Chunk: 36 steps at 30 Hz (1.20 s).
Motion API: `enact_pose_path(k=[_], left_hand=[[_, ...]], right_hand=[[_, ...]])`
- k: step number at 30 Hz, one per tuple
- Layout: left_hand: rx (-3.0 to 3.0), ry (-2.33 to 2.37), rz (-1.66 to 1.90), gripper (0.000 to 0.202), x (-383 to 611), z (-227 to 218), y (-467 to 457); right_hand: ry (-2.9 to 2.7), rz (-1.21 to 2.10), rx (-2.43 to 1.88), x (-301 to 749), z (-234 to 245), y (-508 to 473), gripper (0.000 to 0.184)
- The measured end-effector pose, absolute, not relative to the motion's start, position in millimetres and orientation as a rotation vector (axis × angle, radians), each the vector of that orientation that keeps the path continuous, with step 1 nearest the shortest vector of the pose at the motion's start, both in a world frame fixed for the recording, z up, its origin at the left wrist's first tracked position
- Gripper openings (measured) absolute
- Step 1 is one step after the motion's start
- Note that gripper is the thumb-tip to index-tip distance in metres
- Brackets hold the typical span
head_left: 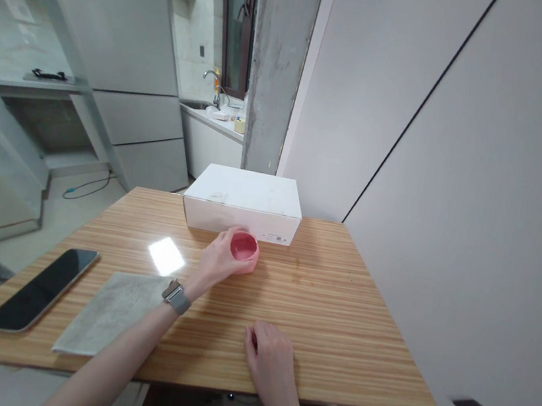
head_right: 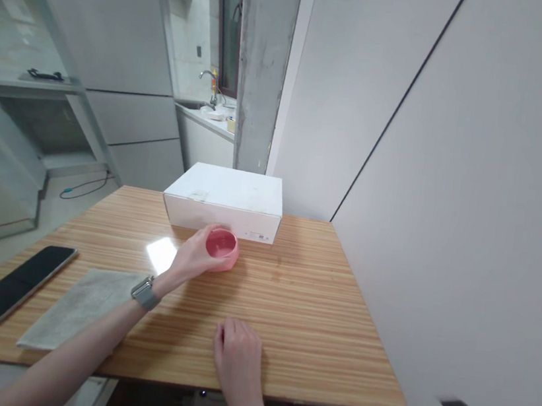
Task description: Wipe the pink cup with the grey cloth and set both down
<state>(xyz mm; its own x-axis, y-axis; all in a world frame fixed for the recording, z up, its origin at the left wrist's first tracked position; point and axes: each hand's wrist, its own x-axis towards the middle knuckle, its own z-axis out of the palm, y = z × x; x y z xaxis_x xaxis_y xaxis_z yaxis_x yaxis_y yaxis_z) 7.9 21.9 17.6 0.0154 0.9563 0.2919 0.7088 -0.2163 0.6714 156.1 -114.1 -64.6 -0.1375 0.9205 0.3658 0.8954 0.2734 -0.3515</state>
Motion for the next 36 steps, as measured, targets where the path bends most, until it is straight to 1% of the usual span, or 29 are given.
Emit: enact_pose_path(k=[7, 9, 11, 13, 14, 16, 19, 24, 29, 32, 34, 36], left_hand=[[2.03, 1.65, 0.977, 0.068, 10.8, 5.6, 26.5], [2.052, 1.619, 0.982, 0.075, 8.5, 2.1, 27.6], [2.116, 1.589, 0.985, 0.089, 4.7, -1.2, 25.6], [2.219, 1.576, 0.985, 0.093, -1.5, -4.3, 17.1], [2.27, 1.589, 0.983, 0.089, -6.0, -5.9, 9.7], [2.349, 1.651, 0.96, 0.073, -18.3, -9.5, -11.6], [2.37, 1.844, 0.888, 0.054, -46.3, -18.0, -54.3], [2.352, 2.162, 0.675, 0.046, -103.4, -41.8, -117.9], [2.386, 2.179, 0.647, 0.036, -133.3, -57.5, -140.9], [2.377, 2.187, 0.58, 0.035, -133.2, -55.7, -138.1], [2.305, 2.201, 0.57, 0.036, -127.4, -51.8, -132.2], [2.239, 2.17, 0.651, 0.035, -116.5, -47.0, -125.2]], right_hand=[[-2.037, 0.05, -1.609, 155.9, -61.6, -114.7, 0.023], [-2.035, 0.035, -1.601, 155.9, -61.1, -114.5, 0.024], [-2.035, 0.027, -1.595, 156.0, -60.7, -114.3, 0.025], [-2.033, 0.03, -1.589, 156.2, -60.6, -114.4, 0.026], [-2.033, 0.034, -1.587, 156.4, -60.6, -114.6, 0.026], [-2.038, 0.041, -1.583, 156.8, -60.9, -115.3, 0.027], [-2.049, 0.047, -1.588, 157.2, -62.6, -116.9, 0.027], [-2.047, 0.068, -1.602, 157.1, -66.1, -117.5, 0.027], [-1.949, 0.11, -1.586, 156.4, -63.5, -117.3, 0.032], [-1.799, 0.362, -1.566, 152.7, -58.1, -122.0, 0.035], [-1.598, 0.686, -1.539, 147.2, -52.9, -127.2, 0.039], [-1.312, 1.102, -1.448, 140.2, -46.7, -131.9, 0.043]])
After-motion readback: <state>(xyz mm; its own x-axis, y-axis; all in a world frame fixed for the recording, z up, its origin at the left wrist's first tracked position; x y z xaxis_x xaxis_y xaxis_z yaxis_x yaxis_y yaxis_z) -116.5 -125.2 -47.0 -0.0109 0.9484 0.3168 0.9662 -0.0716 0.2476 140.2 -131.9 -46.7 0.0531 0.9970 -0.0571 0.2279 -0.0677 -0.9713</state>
